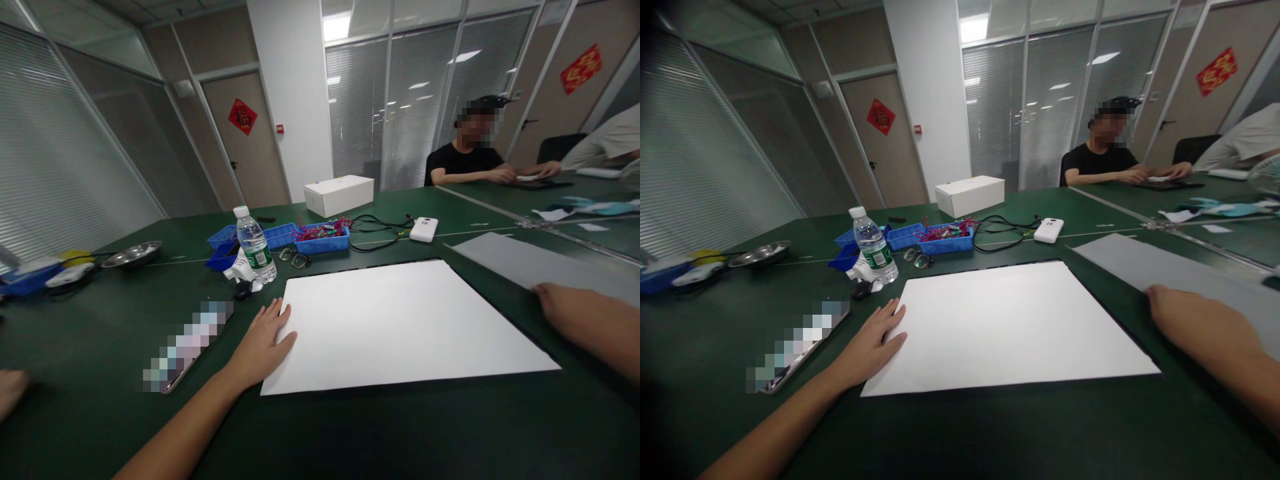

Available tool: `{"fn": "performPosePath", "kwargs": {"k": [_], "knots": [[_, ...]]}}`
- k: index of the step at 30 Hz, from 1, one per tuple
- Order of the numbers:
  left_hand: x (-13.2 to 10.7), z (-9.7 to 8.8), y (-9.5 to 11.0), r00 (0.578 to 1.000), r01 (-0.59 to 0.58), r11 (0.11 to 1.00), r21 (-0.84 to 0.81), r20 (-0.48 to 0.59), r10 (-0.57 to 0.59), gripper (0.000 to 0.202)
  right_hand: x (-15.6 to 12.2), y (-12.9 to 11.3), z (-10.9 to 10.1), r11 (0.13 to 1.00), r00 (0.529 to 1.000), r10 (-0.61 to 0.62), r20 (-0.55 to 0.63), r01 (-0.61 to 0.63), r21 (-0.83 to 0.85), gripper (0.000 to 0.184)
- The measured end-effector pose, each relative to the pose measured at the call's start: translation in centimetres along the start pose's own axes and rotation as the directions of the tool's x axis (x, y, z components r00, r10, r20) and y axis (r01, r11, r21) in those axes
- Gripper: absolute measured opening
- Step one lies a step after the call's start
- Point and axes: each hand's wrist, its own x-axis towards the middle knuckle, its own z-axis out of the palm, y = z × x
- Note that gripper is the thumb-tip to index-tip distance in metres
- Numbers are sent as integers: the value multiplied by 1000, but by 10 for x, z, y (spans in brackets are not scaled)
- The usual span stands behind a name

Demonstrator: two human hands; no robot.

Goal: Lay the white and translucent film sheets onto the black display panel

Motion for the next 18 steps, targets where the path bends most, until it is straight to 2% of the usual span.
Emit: {"fn": "performPosePath", "kwargs": {"k": [2, 4, 6, 8, 9, 10, 11, 12, 14, 15, 16, 17, 18], "knots": [[0, 1, -1, 1000, -7, 1000, 0, -9, 7, 70, -13, -12, -14, 998, 999, 51, -5, -51, -42, 69], [0, 1, -1, 1000, -11, 1000, 3, -14, 11, 70, -28, -26, -26, 995, 998, 35, -54, -40, -96, 75], [-1, 1, 0, 1000, -11, 1000, 9, -19, 11, 70, -44, -41, -30, 988, 991, -59, -118, 41, -146, 78], [-1, 2, 1, 1000, -9, 1000, 12, -25, 9, 71, -61, -60, -27, 968, 955, -231, -189, 205, -145, 76], [-1, 2, 2, 1000, -7, 1000, 11, -27, 8, 70, -70, -71, -23, 937, 910, -348, -226, 326, -128, 72], [-1, 2, 2, 1000, -6, 1000, 8, -29, 6, 70, -80, -82, -19, 878, 839, -478, -260, 467, -108, 65], [-1, 2, 2, 999, -6, 1000, 5, -32, 6, 69, -89, -94, -15, 782, 737, -615, -281, 616, -94, 57], [-2, 3, 3, 999, -6, 1000, 1, -35, 6, 69, -98, -105, -11, 659, 612, -735, -292, 746, -95, 50], [-2, 3, 3, 999, -11, 1000, -11, -46, 11, 67, -116, -128, -8, 455, 391, -860, -327, 878, -147, 39], [-2, 3, 2, 999, -14, 1000, -18, -50, 13, 66, -123, -137, -8, 391, 313, -885, -343, 901, -187, 36], [-2, 2, 2, 998, -15, 1000, -26, -54, 14, 66, -129, -144, -10, 347, 258, -899, -354, 912, -217, 34], [-2, 2, 2, 998, -15, 999, -32, -55, 14, 66, -133, -148, -12, 323, 225, -904, -363, 916, -237, 35], [-2, 2, 2, 998, -14, 999, -36, -54, 12, 67, -134, -149, -15, 315, 213, -905, -369, 918, -242, 37]]}}
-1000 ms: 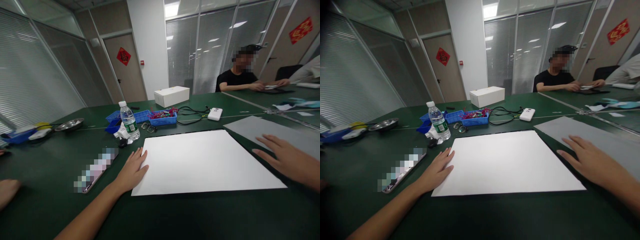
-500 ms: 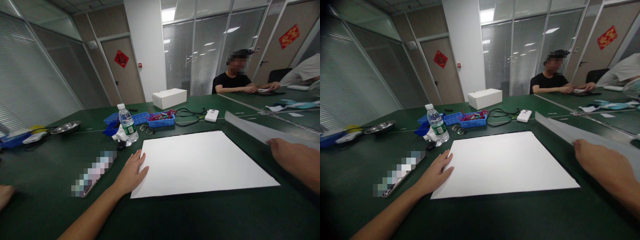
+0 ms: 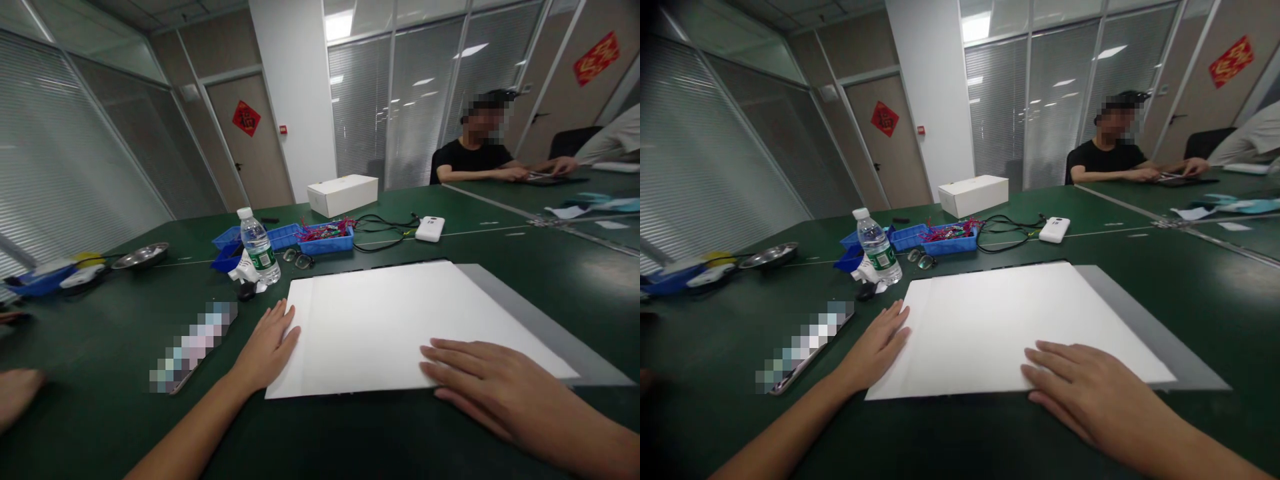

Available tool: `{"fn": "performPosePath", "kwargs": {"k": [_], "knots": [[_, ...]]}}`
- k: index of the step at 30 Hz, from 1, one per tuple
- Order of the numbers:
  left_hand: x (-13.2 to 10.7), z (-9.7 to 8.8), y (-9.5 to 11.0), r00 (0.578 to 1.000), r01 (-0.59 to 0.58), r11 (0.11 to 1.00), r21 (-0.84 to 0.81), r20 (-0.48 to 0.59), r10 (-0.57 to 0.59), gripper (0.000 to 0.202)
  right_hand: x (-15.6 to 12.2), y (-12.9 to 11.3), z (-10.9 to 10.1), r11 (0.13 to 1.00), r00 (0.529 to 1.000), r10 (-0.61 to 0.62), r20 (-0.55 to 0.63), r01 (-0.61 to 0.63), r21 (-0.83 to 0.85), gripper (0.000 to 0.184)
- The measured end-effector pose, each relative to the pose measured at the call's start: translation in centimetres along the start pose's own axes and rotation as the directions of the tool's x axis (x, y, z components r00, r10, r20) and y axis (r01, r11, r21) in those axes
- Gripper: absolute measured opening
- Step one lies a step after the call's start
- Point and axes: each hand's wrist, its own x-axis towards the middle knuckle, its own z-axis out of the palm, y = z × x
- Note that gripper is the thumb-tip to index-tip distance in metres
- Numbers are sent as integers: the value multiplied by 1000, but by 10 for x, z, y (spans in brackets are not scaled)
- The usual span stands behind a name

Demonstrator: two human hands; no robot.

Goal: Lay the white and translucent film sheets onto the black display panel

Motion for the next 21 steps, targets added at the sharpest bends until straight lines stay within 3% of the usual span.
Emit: {"fn": "performPosePath", "kwargs": {"k": [3, 5, 6, 8, 11, 14, 21], "knots": [[1, 0, 0, 1000, 9, 1000, 2, 16, -9, 71, -10, 17, -3, 995, 996, 88, -1, -88, 45, 50], [1, 1, 0, 1000, 12, 1000, 6, 25, -12, 74, -26, 43, 1, 960, 962, 266, 59, -270, 79, 53], [2, 1, 0, 1000, 14, 1000, 7, 27, -15, 76, -36, 58, 5, 917, 917, 379, 122, -390, 80, 53], [3, 2, 1, 999, 20, 1000, 5, 26, -20, 79, -56, 87, 16, 790, 778, 591, 212, -612, 46, 61], [3, 3, 0, 999, 27, 1000, 1, 23, -28, 83, -80, 119, 30, 673, 631, 696, 342, -739, -7, 77], [3, 3, 0, 1000, 19, 1000, -10, 10, -19, 80, -88, 128, 38, 600, 536, 730, 424, -800, -22, 79], [2, 1, -3, 997, 15, 994, -106, -69, -23, 63, -68, 98, 32, 576, 508, 759, 408, -815, -58, 80]]}}
